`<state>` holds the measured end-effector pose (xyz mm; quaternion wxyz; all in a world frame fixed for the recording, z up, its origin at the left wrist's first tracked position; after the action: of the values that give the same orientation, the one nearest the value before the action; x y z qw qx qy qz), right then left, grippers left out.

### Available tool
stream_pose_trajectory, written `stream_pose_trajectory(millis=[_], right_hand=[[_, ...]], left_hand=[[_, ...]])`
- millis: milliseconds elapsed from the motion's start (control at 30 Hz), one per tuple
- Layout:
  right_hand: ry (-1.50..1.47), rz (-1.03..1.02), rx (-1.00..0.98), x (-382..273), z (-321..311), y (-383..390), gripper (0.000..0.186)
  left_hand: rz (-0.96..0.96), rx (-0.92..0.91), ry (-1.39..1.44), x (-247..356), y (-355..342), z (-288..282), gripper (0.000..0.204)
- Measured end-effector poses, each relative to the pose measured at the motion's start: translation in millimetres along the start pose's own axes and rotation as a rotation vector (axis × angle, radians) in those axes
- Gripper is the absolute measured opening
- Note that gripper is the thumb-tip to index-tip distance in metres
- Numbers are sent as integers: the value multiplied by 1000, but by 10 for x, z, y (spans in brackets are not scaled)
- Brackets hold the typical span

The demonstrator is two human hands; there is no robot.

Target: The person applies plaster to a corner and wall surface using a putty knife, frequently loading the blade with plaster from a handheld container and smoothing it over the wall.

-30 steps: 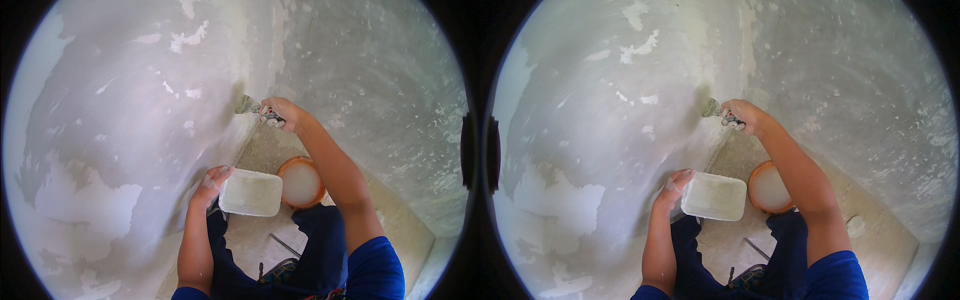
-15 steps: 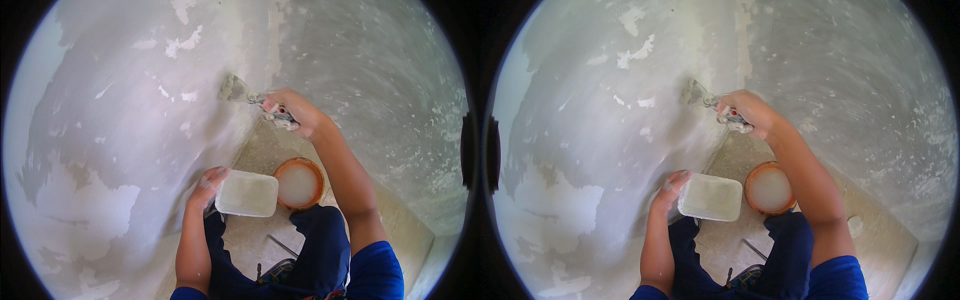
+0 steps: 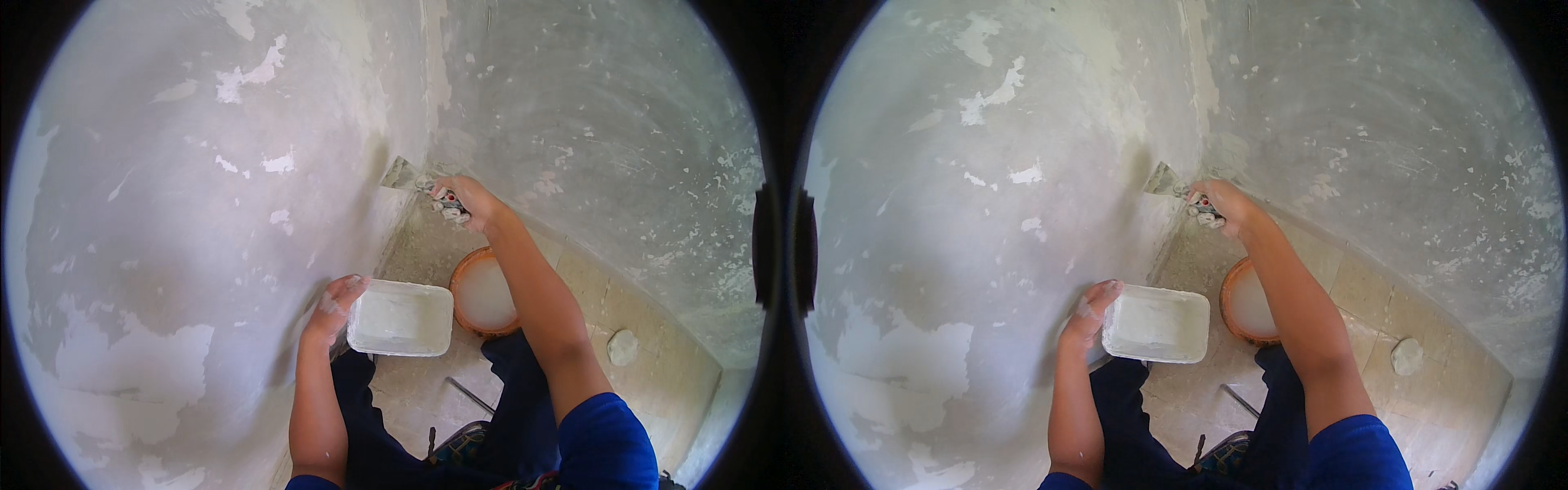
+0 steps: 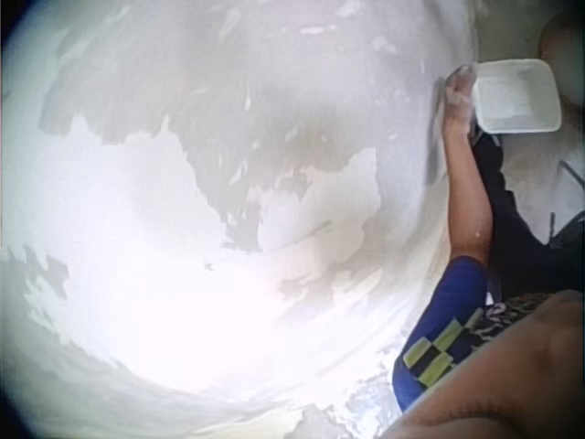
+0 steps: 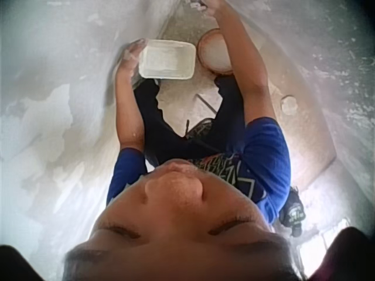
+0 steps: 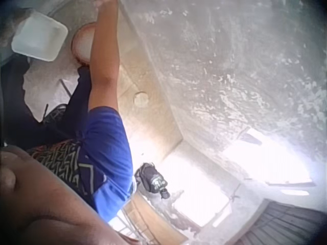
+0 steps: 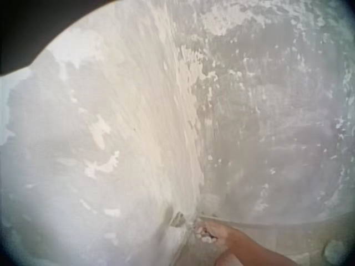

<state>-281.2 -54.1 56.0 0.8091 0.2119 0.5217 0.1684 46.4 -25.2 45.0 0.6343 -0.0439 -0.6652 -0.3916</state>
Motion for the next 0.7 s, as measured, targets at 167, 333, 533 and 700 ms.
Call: stream_pose_trajectory(millis=[167, 333, 533, 700], right_hand=[[27, 23, 40, -92, 61, -10, 9], [-30, 16, -28, -160, 49, -64, 10], [-77, -34, -53, -248, 122, -54, 10], [-86, -95, -76, -366, 406, 108, 8]], left_hand=[[-25, 39, 18, 42, 40, -14, 33], [-34, -22, 38, -83, 7, -131, 36], [-44, 3, 36, -124, 8, -179, 43], [-23, 11, 7, -165, 25, -197, 39]])
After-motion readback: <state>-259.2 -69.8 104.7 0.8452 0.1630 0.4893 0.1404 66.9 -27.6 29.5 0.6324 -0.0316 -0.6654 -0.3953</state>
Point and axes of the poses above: each hand's wrist, its own y-axis away from the middle knuckle, its own z-axis out of the palm, x = y × z, the point moved 2 cm from there along -y, towards the middle knuckle, and after that the axes turned 7 degrees about -x, right-handed, at the moved point
